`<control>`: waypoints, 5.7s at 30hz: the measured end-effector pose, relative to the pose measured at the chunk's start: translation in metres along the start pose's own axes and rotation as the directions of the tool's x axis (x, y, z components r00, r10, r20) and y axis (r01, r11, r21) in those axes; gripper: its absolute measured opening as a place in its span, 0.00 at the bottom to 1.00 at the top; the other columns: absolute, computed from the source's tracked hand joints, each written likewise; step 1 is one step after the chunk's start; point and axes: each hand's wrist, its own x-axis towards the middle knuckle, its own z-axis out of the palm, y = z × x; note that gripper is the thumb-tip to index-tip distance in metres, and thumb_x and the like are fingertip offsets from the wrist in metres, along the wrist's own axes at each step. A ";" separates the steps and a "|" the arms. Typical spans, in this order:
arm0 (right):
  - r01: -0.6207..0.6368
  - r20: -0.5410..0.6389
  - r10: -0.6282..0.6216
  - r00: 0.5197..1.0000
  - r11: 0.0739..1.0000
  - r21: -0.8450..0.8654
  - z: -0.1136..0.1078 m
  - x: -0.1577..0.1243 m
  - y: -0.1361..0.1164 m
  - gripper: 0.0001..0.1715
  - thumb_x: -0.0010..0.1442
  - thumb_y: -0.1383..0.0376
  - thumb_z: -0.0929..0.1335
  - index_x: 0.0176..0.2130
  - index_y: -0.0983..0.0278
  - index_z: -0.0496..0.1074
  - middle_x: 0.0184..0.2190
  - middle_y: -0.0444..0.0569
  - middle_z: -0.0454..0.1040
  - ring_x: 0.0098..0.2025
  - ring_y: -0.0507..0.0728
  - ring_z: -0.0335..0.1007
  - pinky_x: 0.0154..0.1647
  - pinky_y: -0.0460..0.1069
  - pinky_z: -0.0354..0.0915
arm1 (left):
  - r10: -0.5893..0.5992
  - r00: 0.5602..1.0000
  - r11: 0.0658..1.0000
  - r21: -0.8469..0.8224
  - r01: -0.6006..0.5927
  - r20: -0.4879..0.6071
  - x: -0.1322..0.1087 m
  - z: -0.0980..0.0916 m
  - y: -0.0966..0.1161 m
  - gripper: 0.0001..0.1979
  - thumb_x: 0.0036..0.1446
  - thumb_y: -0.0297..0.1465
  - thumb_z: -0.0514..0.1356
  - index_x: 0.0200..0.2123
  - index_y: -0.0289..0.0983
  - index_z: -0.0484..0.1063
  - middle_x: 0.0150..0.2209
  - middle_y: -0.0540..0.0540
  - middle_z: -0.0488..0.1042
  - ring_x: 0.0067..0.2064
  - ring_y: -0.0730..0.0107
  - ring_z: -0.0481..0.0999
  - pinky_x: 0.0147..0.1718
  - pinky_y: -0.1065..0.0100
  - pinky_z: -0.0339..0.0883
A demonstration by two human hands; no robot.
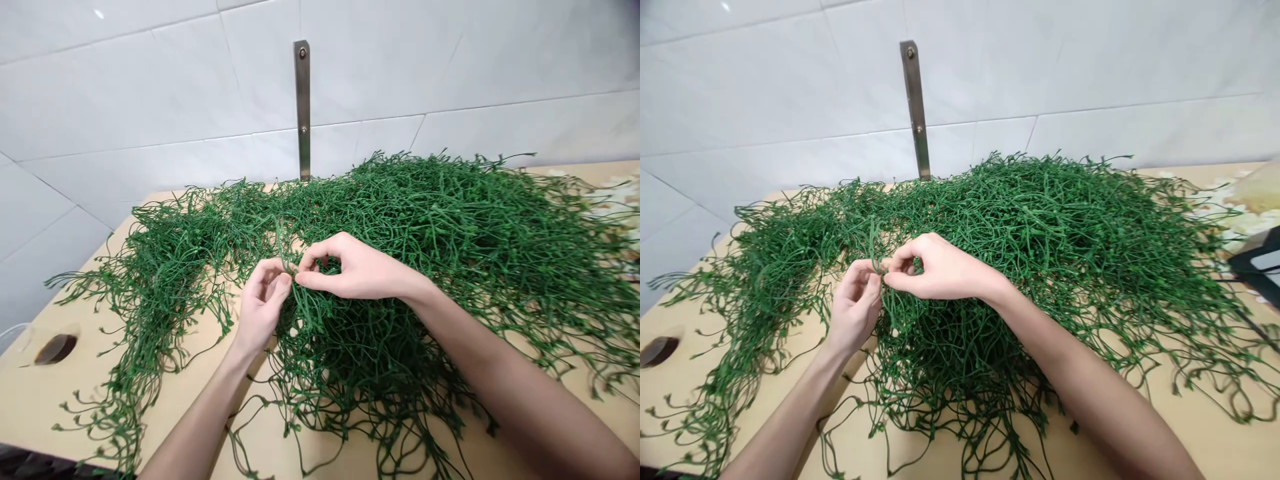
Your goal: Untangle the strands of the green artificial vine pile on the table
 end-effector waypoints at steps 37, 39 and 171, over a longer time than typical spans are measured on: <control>-0.071 0.125 0.064 0.990 0.996 0.052 0.002 0.008 0.026 0.17 0.53 0.61 0.65 0.18 0.67 0.70 0.14 0.39 0.62 0.18 0.46 0.51 0.21 0.46 0.49 | 0.053 0.997 0.915 0.396 -0.073 0.062 -0.008 0.009 0.004 0.06 0.59 0.34 0.61 0.36 0.37 0.70 0.26 0.52 0.72 0.26 0.77 0.69 0.25 0.76 0.62; -0.037 0.087 0.035 0.996 0.999 0.027 0.003 0.007 0.024 0.17 0.53 0.61 0.66 0.17 0.67 0.68 0.13 0.38 0.57 0.18 0.46 0.49 0.21 0.46 0.48 | 0.055 0.997 0.915 0.395 -0.075 0.062 -0.008 0.009 0.003 0.06 0.59 0.34 0.61 0.36 0.37 0.70 0.26 0.52 0.73 0.27 0.76 0.71 0.26 0.76 0.64; -0.009 0.067 -0.004 0.998 0.981 0.194 -0.010 -0.005 0.020 0.08 0.58 0.64 0.71 0.33 0.67 0.79 0.30 0.46 0.79 0.30 0.49 0.69 0.34 0.46 0.64 | -0.145 0.983 0.987 -0.049 0.151 0.112 0.007 0.008 0.012 0.12 0.53 0.35 0.68 0.34 0.36 0.70 0.29 0.51 0.73 0.24 0.78 0.72 0.23 0.75 0.69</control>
